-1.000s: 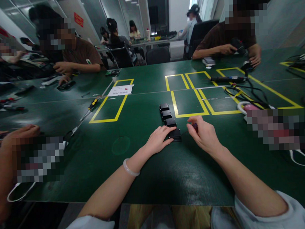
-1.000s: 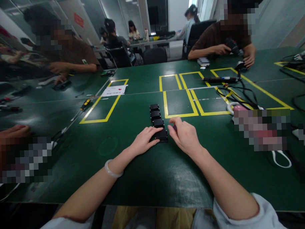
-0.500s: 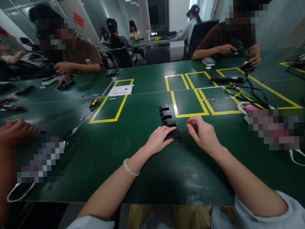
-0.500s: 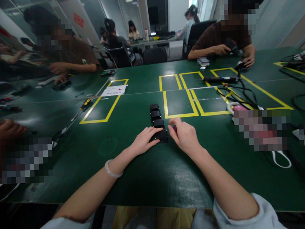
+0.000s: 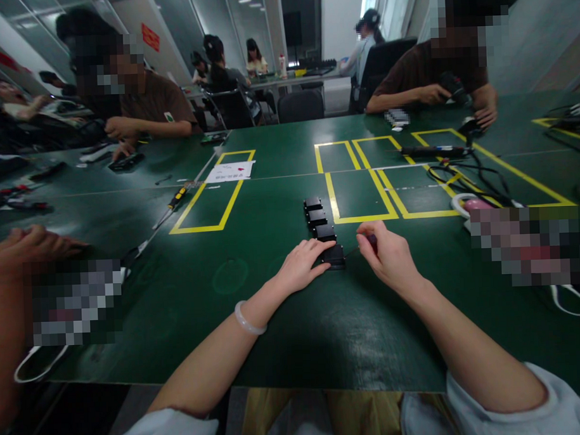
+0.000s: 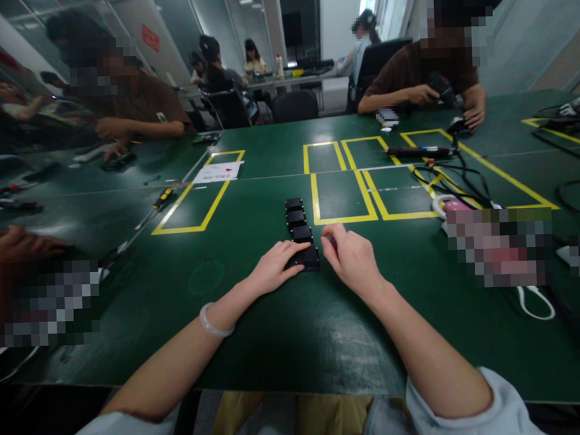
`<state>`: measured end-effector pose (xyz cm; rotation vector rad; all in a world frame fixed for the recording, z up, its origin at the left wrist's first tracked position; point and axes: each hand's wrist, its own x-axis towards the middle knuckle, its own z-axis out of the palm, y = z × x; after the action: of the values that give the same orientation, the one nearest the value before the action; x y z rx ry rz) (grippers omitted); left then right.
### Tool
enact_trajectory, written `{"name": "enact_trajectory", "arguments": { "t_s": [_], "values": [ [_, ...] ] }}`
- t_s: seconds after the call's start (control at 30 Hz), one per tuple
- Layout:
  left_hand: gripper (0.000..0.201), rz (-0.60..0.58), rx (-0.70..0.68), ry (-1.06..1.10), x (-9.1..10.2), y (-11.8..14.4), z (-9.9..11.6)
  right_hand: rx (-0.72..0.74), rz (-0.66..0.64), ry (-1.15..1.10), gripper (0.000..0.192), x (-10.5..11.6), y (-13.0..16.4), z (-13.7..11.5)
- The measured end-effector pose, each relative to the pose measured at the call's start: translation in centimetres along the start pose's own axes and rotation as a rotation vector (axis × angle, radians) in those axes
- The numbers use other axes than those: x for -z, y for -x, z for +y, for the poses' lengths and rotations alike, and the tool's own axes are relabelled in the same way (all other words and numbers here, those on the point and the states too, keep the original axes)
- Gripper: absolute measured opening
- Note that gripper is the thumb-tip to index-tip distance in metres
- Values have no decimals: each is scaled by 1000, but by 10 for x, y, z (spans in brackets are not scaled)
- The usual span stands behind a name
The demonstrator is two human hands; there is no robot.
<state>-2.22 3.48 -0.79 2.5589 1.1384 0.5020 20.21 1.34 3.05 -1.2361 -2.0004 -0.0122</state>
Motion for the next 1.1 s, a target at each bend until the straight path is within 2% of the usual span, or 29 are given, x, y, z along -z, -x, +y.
{"name": "enact_trajectory", "arguments": {
  "t_s": [1.1],
  "values": [
    [48, 0, -1, -3, 1, 0, 1, -1, 5, 14, 16, 2, -1, -3]
  ]
}}
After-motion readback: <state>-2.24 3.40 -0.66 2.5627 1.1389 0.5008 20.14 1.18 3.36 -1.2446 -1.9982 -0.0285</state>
